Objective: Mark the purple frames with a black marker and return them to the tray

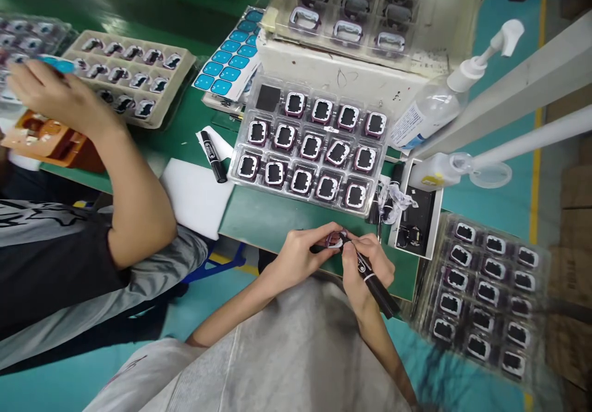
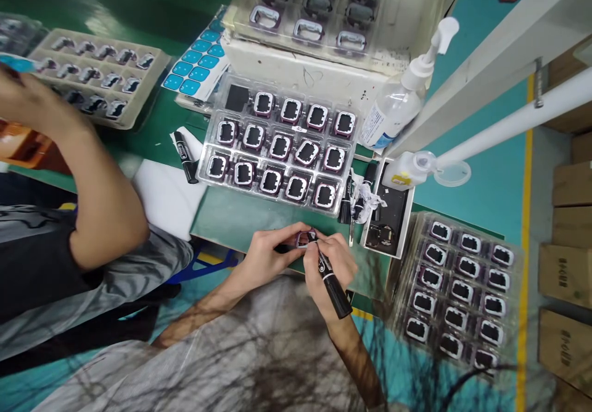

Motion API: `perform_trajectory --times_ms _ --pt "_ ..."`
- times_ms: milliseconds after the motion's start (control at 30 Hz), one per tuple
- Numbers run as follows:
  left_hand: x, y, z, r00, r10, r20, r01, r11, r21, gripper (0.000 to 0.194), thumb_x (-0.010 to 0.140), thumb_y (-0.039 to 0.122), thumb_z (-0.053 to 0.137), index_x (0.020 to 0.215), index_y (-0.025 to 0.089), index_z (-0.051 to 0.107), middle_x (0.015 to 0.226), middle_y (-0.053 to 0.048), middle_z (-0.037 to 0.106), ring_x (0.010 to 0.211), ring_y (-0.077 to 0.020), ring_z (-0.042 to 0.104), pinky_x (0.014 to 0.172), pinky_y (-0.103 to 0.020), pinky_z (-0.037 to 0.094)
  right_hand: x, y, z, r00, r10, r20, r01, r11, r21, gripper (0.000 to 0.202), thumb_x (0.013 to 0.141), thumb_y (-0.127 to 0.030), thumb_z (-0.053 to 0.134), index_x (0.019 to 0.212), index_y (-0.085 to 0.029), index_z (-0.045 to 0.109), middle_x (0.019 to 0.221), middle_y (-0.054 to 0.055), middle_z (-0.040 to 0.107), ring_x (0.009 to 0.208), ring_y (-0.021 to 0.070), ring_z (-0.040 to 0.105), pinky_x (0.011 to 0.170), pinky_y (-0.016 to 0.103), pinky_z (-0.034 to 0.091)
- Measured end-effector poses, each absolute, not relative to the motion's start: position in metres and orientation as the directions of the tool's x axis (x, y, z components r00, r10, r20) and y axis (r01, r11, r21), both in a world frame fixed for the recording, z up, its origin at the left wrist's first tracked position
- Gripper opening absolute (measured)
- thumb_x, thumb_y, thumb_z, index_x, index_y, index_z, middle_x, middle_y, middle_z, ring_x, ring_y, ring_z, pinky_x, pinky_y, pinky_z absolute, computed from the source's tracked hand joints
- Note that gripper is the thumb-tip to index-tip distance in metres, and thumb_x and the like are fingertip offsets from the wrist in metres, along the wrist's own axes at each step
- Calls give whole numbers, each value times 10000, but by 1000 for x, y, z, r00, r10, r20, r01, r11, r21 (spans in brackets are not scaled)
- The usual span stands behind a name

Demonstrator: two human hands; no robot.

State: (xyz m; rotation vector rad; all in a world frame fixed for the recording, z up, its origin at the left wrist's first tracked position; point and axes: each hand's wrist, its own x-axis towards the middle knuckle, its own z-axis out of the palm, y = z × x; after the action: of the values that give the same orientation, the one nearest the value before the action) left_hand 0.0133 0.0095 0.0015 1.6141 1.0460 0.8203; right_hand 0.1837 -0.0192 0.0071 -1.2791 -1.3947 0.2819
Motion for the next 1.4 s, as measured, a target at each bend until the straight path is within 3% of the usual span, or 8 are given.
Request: perform_trajectory --times_ms 233,433,700,867,1067,1267,1400 --pt "14 11 6 404 914 45 229 -148 962 305 1054 169 829 1356 213 830 1137 -31 920 924 -188 872 846 -212 659 185 -17 6 147 719 680 598 482 -640 227 908 -47 766 985 -252 706 782 -51 719 726 182 793 700 348 737" --pt "14 10 6 405 914 26 235 -131 963 302 1055 160 817 1354 204 832 1149 -32 920 942 -179 869 863 -206 652 182 -19 5 210 723 658 597 438 -672 213 923 -44 752 991 -239 699 780 -45 706 770 187 802 663 328 721" --pt "14 12 12 400 916 -17 256 -94 962 319 1043 159 805 1359 181 838 1203 -42 925 1012 -195 879 933 -216 659 182 -15 8 169 711 682 596 478 -645 207 913 -47 759 992 -231 707 780 -52 715 722 169 782 678 335 744" --pt "14 11 11 367 927 -72 267 -31 963 344 1005 232 861 1346 181 852 1149 -30 933 956 -198 889 927 -241 686 181 -13 6 205 682 702 569 500 -653 196 905 -58 758 971 -234 700 777 -58 716 682 159 766 670 349 763" --pt "14 12 12 352 928 -123 199 54 979 438 940 256 918 1366 180 847 1121 -29 943 989 -242 923 938 -284 735 183 -18 1 252 724 642 515 461 -723 205 890 -80 770 989 -251 713 774 -55 712 737 192 795 686 397 790" --pt "14 14 15 344 923 -172 170 119 978 517 885 312 994 1372 205 857 1106 -18 948 981 -273 936 962 -338 772 185 -25 1 269 763 588 448 442 -777 215 904 -125 745 1035 -294 721 766 -70 691 665 171 705 767 493 832" --pt "13 15 14 349 923 -162 122 127 984 545 865 316 1020 1376 210 864 1149 -32 948 1015 -285 938 1016 -366 776 186 -26 0 277 745 607 417 476 -774 247 888 -122 744 1060 -299 731 769 -72 689 648 160 664 746 497 829"
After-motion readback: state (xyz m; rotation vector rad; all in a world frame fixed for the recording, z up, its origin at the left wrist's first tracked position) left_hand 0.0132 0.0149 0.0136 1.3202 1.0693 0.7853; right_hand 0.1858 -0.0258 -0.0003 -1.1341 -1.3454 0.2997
